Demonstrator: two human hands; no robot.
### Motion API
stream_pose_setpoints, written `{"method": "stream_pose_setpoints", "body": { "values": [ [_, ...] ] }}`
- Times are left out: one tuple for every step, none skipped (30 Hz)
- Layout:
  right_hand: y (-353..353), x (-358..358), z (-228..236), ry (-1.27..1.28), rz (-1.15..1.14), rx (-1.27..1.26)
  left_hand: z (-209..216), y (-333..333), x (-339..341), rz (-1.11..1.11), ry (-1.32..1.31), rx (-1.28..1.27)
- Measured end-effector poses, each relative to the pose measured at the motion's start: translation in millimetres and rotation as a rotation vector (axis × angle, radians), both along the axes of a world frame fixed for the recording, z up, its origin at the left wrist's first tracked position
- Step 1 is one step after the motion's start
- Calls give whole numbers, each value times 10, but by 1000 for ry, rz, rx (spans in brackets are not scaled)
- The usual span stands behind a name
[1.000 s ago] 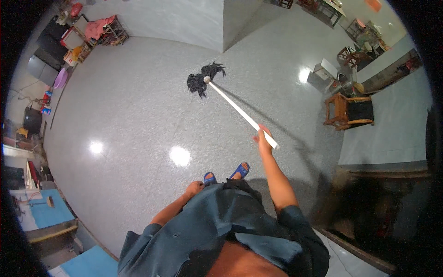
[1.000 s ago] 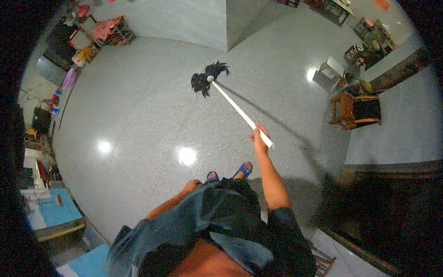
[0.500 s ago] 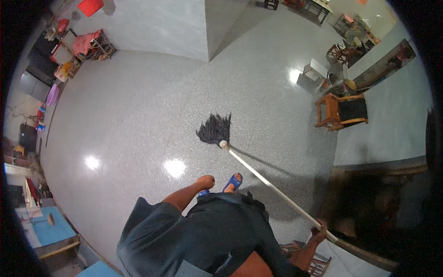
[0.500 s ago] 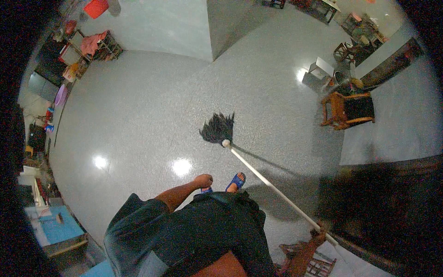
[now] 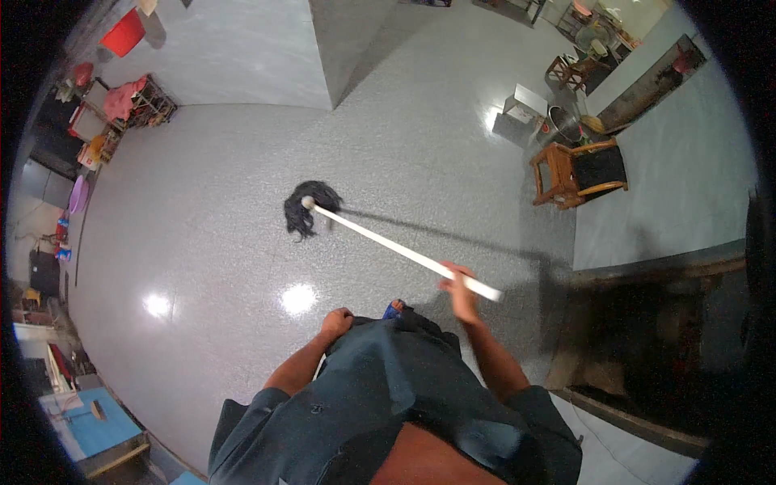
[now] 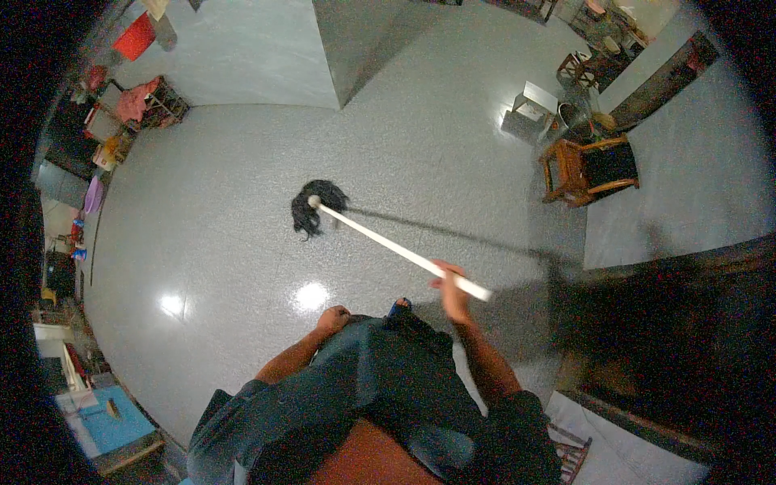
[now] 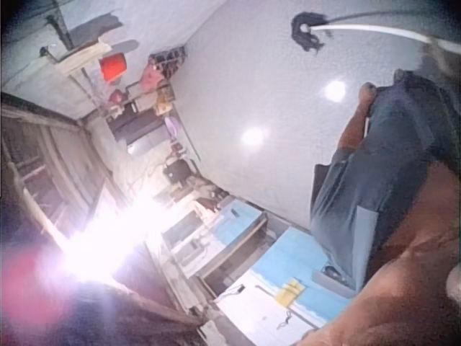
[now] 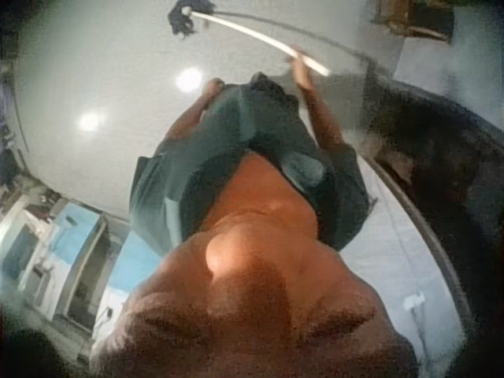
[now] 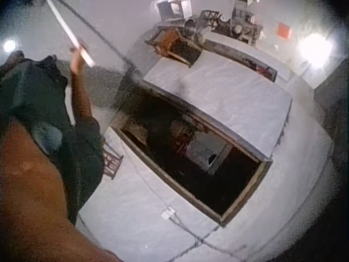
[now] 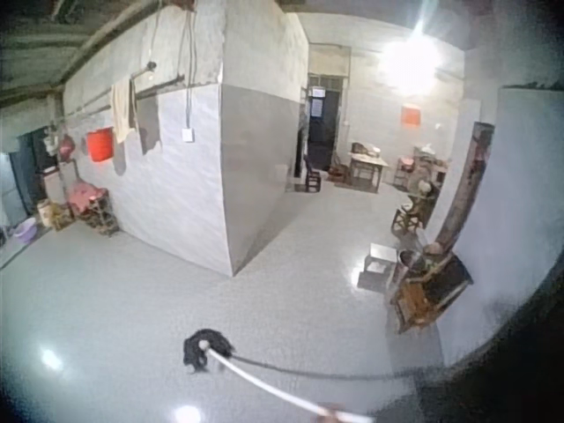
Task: Mopping the floor using a mop and a bucket.
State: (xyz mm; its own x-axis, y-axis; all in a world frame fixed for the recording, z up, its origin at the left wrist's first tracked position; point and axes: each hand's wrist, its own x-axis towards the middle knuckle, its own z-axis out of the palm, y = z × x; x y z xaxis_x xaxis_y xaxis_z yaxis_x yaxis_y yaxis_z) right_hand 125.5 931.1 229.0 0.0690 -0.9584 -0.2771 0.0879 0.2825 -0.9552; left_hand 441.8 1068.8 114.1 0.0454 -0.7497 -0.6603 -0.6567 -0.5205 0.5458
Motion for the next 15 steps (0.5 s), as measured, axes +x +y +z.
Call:
{"method": "stream_pose_setpoints", "body": {
  "values": [
    [-54, 326, -166, -158, 26, -43, 85, -43, -32, 39, 10, -36],
    [-160, 609, -304, -150, 89, 21, 265, -130, -97, 28, -34, -68],
    [-233, 856, -361, -156, 128, 53, 365, -206, -140, 24, -37, -66],
    [-300, 1013, -408, -163, 173, 88, 431, -238, -170, 33, -43, -140],
    [-390, 1064, -451, -168, 179, 94, 462, -222, -182, 45, -50, -214],
    [-512, 1096, -472, -100, 188, 36, 463, -234, -189, 38, -64, -302],
    [-610, 1102, -492, -30, 193, -20, 461, -245, -197, 32, -68, -300],
    [-729, 1022, -532, 15, 197, -38, 455, -256, -180, 27, -43, -317],
    [-845, 847, -568, 63, 203, -55, 436, -270, -168, 23, -16, -334],
    [-899, 686, -510, 9, 141, -69, 415, -264, -160, 37, -20, -326],
    [-940, 463, -439, -38, 53, -77, 396, -276, -166, 38, 16, -306],
    [-999, 160, -408, 42, 18, -1, 390, -291, -168, 36, 49, -289],
    [-983, -127, -375, 21, -87, 17, 308, -300, -164, 49, 42, -283],
    [-924, -328, -182, 1, -158, 2, 130, -282, -139, -7, 12, -267],
    [-867, -687, -146, 33, -210, 66, 35, -314, -154, -85, -9, -254]
  ]
}}
